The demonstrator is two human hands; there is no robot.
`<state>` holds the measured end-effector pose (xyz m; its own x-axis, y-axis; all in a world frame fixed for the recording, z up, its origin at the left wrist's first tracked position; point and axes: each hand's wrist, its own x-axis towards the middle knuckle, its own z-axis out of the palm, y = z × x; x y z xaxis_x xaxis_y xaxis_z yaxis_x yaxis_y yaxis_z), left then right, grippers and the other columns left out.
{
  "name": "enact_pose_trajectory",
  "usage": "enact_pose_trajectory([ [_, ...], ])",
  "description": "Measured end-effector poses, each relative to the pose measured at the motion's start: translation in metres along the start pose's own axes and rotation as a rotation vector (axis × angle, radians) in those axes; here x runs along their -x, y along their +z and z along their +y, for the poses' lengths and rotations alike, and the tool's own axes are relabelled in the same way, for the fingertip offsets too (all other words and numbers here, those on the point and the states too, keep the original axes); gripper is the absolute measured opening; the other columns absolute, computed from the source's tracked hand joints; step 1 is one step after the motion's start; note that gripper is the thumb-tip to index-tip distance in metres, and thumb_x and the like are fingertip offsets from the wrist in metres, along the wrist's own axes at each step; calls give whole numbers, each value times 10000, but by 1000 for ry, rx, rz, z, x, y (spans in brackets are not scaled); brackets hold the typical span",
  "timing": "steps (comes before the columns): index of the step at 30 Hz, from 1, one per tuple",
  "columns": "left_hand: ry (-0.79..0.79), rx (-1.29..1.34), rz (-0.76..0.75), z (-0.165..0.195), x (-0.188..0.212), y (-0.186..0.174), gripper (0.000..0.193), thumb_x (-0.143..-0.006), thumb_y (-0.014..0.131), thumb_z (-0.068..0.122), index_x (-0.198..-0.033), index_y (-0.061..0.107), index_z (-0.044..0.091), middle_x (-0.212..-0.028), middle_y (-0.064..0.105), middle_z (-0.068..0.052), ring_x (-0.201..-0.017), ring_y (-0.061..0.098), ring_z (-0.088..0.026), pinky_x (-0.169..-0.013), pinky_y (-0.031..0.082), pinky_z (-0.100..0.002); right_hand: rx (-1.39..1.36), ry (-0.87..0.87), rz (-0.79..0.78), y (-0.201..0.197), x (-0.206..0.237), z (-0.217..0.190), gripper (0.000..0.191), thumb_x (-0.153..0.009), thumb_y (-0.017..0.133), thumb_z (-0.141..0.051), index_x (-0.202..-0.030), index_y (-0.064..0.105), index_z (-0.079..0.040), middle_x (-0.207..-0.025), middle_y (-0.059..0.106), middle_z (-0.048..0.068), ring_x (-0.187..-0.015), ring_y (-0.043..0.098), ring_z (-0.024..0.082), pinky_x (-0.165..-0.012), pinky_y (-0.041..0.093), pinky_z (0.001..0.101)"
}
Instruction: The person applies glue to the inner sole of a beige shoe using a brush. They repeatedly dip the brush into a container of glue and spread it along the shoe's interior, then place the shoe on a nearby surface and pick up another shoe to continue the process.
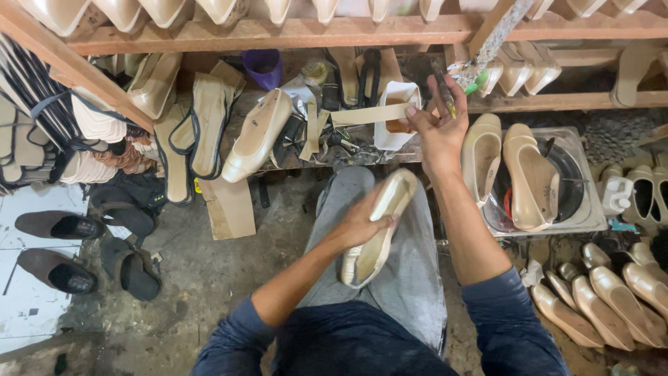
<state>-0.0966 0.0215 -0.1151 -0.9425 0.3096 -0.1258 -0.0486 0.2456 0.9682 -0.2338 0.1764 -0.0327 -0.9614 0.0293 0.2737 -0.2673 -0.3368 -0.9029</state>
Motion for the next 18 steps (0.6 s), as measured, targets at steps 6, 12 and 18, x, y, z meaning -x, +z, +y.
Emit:
enact_pose_trajectory([
  [6,157,779,717,-15,-6,20,1127,-759,788,25,-1606,63,185,-1425,436,-150,-1228,523,-266,-1014,503,-401,9,-46,16,-9,26,-14,766,-969,655,188,-1579,284,-92,-1710,332,249,-913,708,134,-915,677,374],
  [12,172,387,977,-34,-1,29,821,-977,789,25,-1584,245,126,-1394,497,-193,-1225,549,-257,-1032,502,-393,104,-78,28,-28,71,0,789,-999,646,195,-1619,266,-111,-1742,339,234,-892,662,107,-920,661,363],
  [18,71,591,829,-49,4,10,440,-1067,529,288,-1478,418,179,-1419,438,-129,-1188,556,-248,-795,589,-394,112,34,104,-42,118,9,801,-954,655,189,-1593,263,-96,-1710,341,229,-958,693,127,-921,658,358],
])
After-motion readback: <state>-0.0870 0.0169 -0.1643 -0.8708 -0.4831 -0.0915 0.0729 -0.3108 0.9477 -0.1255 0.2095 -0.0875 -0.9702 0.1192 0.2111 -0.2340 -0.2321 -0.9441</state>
